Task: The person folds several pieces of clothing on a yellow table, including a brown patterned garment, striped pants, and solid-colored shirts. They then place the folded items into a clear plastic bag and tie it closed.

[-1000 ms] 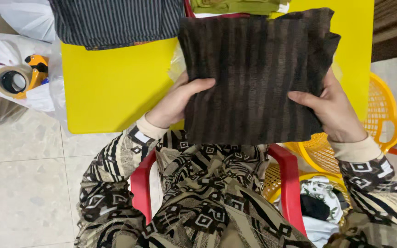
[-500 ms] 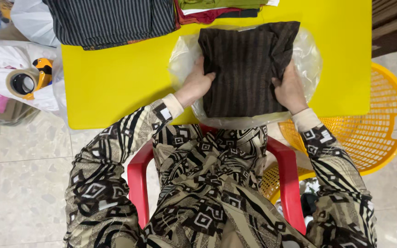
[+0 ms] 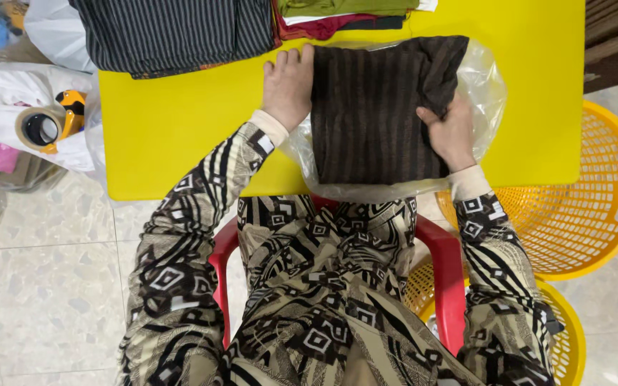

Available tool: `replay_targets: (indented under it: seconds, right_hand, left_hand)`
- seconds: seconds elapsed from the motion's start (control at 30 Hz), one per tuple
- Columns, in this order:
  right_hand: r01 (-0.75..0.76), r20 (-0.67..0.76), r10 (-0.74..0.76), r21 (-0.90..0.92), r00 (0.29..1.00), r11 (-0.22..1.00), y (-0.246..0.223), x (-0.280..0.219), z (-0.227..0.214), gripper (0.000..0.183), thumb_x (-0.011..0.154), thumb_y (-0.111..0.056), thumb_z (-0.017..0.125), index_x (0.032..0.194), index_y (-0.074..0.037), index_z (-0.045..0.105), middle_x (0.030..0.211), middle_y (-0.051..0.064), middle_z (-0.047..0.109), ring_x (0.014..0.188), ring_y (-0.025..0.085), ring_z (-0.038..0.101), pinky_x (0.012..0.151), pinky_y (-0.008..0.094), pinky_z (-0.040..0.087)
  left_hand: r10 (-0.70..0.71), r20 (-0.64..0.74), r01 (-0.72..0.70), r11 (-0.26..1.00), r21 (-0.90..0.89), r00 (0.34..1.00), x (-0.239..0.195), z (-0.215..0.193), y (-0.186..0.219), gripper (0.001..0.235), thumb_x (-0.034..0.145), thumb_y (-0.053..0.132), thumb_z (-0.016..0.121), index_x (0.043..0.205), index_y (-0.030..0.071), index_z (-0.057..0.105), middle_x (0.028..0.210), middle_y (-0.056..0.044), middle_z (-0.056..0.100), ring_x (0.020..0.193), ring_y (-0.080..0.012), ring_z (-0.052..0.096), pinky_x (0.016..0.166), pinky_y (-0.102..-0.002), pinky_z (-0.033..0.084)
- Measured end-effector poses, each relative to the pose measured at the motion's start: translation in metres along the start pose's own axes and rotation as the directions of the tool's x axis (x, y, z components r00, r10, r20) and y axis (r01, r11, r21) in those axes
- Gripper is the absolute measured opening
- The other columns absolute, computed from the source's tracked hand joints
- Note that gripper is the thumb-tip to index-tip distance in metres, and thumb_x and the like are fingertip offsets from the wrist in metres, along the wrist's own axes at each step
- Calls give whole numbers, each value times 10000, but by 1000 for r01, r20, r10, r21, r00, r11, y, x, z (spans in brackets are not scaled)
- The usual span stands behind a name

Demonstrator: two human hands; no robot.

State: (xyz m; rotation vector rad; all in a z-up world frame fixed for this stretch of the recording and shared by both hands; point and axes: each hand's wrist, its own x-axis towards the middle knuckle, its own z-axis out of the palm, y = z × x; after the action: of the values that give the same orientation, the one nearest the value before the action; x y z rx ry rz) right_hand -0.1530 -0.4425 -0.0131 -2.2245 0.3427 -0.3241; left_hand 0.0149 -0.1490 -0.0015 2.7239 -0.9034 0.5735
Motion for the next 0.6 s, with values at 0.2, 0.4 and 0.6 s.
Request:
replay_targets:
  seconds: [0.2,0.4,0.6]
  right_hand:
    - [86,-71,-96,-138,993,987,-11,-15,3,313,904,-47,783,1178,33,654,1187,242,676,1161,443,621,1026,465,477]
    - [164,-54,-179,-205,982,965,-24,-24,-1,422,872,36,734,1286,9,656,1317,250,652,1257,469,579,1100,470,461]
    - [184,-108,-203,-159,973,970,-23,-17,-2,651,888,-3,800,1443,43,462,1353,299,581,1259,492,558,1079,505,439]
  left_hand:
    - [-65,-65,66,998,11,996,-2,37,-9,517,755,44,713,1221,70,491,669,-60,663,556,-303,680,496,-402,518]
    - [-168,-173,123,961,-246,970,3,14,-25,418,845,-16,669,1189,18,434,778,-155,680,605,-361,692,521,-461,534]
    - [-60,-194,28,986,-162,979,13,-18,-10,367,914,13,687,1173,55,430,860,-154,649,625,-376,685,524,-476,531]
